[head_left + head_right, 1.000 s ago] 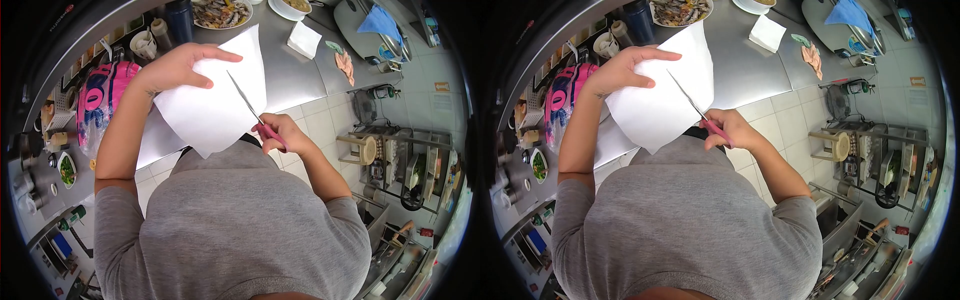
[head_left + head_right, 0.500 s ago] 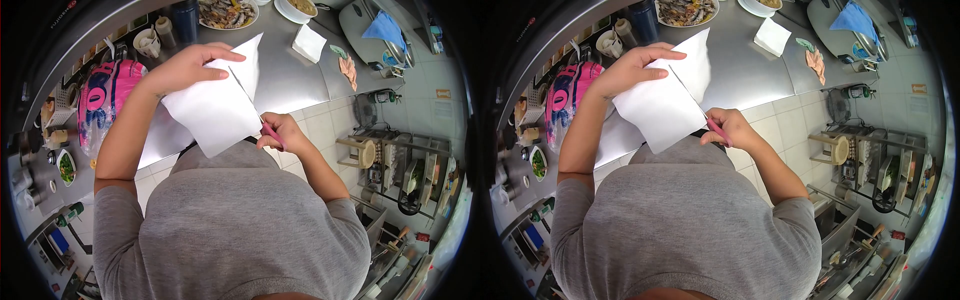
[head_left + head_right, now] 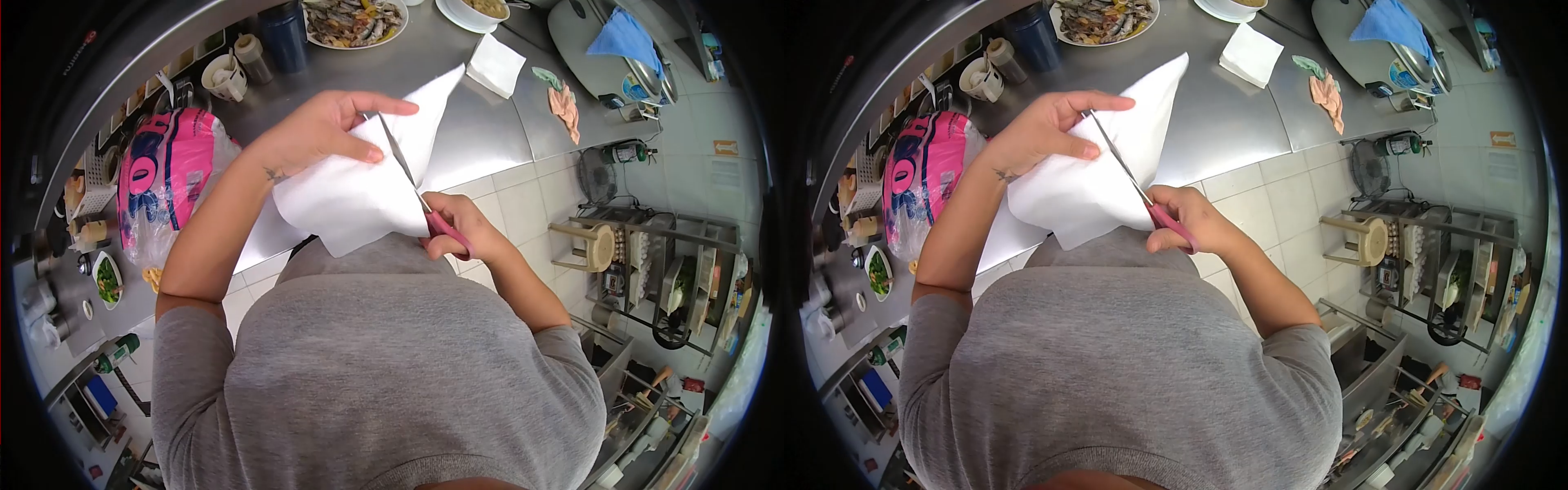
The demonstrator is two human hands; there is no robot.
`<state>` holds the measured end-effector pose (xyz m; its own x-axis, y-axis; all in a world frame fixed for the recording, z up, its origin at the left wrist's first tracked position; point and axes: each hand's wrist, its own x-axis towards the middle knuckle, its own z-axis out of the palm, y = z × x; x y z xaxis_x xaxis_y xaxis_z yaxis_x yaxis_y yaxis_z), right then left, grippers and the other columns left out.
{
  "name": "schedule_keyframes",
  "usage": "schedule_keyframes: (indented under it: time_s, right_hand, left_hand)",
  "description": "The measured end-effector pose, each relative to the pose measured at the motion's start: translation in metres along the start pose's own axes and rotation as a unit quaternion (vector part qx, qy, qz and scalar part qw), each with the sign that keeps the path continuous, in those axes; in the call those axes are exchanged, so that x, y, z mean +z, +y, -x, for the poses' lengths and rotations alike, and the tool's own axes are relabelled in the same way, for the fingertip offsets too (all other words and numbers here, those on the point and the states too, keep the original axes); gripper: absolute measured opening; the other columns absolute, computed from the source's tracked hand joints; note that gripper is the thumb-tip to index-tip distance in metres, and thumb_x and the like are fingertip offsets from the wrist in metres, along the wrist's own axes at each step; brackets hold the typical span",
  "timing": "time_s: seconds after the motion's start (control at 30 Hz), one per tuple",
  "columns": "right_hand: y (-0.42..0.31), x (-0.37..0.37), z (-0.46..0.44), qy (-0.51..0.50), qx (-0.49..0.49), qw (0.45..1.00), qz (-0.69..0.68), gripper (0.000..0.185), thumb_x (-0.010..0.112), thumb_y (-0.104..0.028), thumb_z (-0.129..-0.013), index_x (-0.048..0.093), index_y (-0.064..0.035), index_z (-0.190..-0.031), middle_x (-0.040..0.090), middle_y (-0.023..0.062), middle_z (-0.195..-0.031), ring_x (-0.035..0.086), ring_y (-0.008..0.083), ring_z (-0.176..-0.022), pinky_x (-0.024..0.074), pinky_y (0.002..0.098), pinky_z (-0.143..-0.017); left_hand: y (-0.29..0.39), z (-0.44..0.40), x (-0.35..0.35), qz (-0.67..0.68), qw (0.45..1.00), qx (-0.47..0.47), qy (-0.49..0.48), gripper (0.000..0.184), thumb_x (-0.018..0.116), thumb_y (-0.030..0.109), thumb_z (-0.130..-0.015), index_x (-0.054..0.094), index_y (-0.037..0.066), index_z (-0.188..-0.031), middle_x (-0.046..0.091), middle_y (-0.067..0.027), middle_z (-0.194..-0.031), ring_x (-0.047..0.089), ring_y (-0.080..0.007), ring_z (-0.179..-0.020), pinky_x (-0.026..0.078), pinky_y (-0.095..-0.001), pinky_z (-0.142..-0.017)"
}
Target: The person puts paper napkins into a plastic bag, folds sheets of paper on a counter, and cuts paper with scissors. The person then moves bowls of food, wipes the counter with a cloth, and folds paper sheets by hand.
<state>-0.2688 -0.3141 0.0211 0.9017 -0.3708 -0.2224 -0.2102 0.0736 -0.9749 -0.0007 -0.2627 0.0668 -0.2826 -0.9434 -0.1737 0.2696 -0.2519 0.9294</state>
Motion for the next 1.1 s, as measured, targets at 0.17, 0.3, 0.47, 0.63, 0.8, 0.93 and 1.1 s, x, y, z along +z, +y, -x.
schedule_keyframes:
  time_s: [0.17, 0.3, 0.47, 0.63, 0.8, 0.93, 1.1]
  right_hand:
    - [-0.005, -0.025, 0.004, -0.003, 0.045, 0.998, 0.033, 0.056, 0.085, -0.046, -0.059, 0.058, -0.0031, -0.082, 0.049, -0.0037, -0.056, 0.043, 0.0046, -0.045, 0.0306, 0.0218, -0.039]
    - [0.006, -0.049, -0.001, -0.029, 0.002, 1.000, 0.010, 0.055, 0.085, -0.046, -0.059, 0.057, -0.0034, -0.081, 0.050, -0.0035, -0.055, 0.044, 0.0050, -0.044, 0.0314, 0.0214, -0.039]
    - [0.001, -0.098, -0.006, -0.069, 0.038, 0.996, 0.046, 0.057, 0.085, -0.046, -0.060, 0.058, -0.0026, -0.086, 0.050, -0.0037, -0.059, 0.045, 0.0052, -0.048, 0.0332, 0.0211, -0.042]
    - [0.025, -0.147, -0.011, -0.136, -0.047, 0.990, 0.001, 0.057, 0.085, -0.044, -0.061, 0.060, -0.0019, -0.089, 0.051, -0.0036, -0.061, 0.048, 0.0050, -0.052, 0.0355, 0.0214, -0.045]
    - [0.033, -0.183, -0.018, -0.167, -0.041, 0.985, 0.006, 0.054, 0.086, -0.040, -0.062, 0.060, -0.0024, -0.091, 0.051, -0.0040, -0.061, 0.048, 0.0048, -0.050, 0.0360, 0.0219, -0.045]
    - [0.040, -0.204, -0.026, -0.211, 0.035, 0.976, 0.044, 0.052, 0.085, -0.037, -0.064, 0.059, -0.0028, -0.094, 0.052, -0.0040, -0.063, 0.047, 0.0044, -0.049, 0.0366, 0.0214, -0.045]
    - [0.087, -0.244, -0.046, -0.057, -0.043, 0.943, 0.324, 0.047, 0.079, -0.036, -0.072, 0.060, -0.0019, -0.098, 0.060, 0.0097, -0.070, 0.060, 0.0220, -0.063, 0.0483, 0.0340, -0.061]
  left_hand:
    - [-0.005, -0.015, 0.016, 0.018, 0.999, 0.017, 0.029, 0.062, 0.071, -0.005, -0.071, 0.053, 0.004, -0.130, 0.060, -0.0068, -0.118, 0.058, -0.0107, -0.101, 0.046, -0.0244, -0.092]
    - [-0.010, -0.031, 0.029, 0.085, 0.995, 0.022, 0.052, 0.063, 0.073, -0.002, -0.071, 0.053, 0.005, -0.130, 0.061, -0.0061, -0.116, 0.059, -0.0109, -0.099, 0.047, -0.0246, -0.090]
    - [-0.020, -0.068, 0.049, 0.083, 0.994, 0.010, 0.075, 0.065, 0.073, 0.000, -0.071, 0.051, 0.004, -0.132, 0.061, -0.0066, -0.115, 0.059, -0.0125, -0.099, 0.047, -0.0251, -0.090]
    - [-0.028, -0.105, 0.072, 0.106, 0.988, 0.014, 0.108, 0.066, 0.074, 0.001, -0.070, 0.050, 0.004, -0.132, 0.059, -0.0086, -0.117, 0.059, -0.0137, -0.099, 0.046, -0.0259, -0.090]
    - [-0.031, -0.129, 0.093, 0.109, 0.979, 0.024, 0.170, 0.070, 0.075, 0.001, -0.070, 0.048, 0.004, -0.134, 0.058, -0.0083, -0.120, 0.059, -0.0141, -0.100, 0.046, -0.0263, -0.091]
    - [-0.052, -0.140, 0.099, 0.056, 0.969, 0.048, 0.237, 0.072, 0.074, 0.001, -0.070, 0.046, 0.005, -0.136, 0.058, -0.0081, -0.120, 0.059, -0.0142, -0.100, 0.047, -0.0270, -0.090]
    - [-0.125, -0.106, 0.038, 0.001, 0.917, -0.063, 0.394, 0.075, 0.069, -0.006, -0.069, 0.044, 0.009, -0.139, 0.057, -0.0077, -0.121, 0.057, -0.0184, -0.105, 0.046, -0.0314, -0.093]
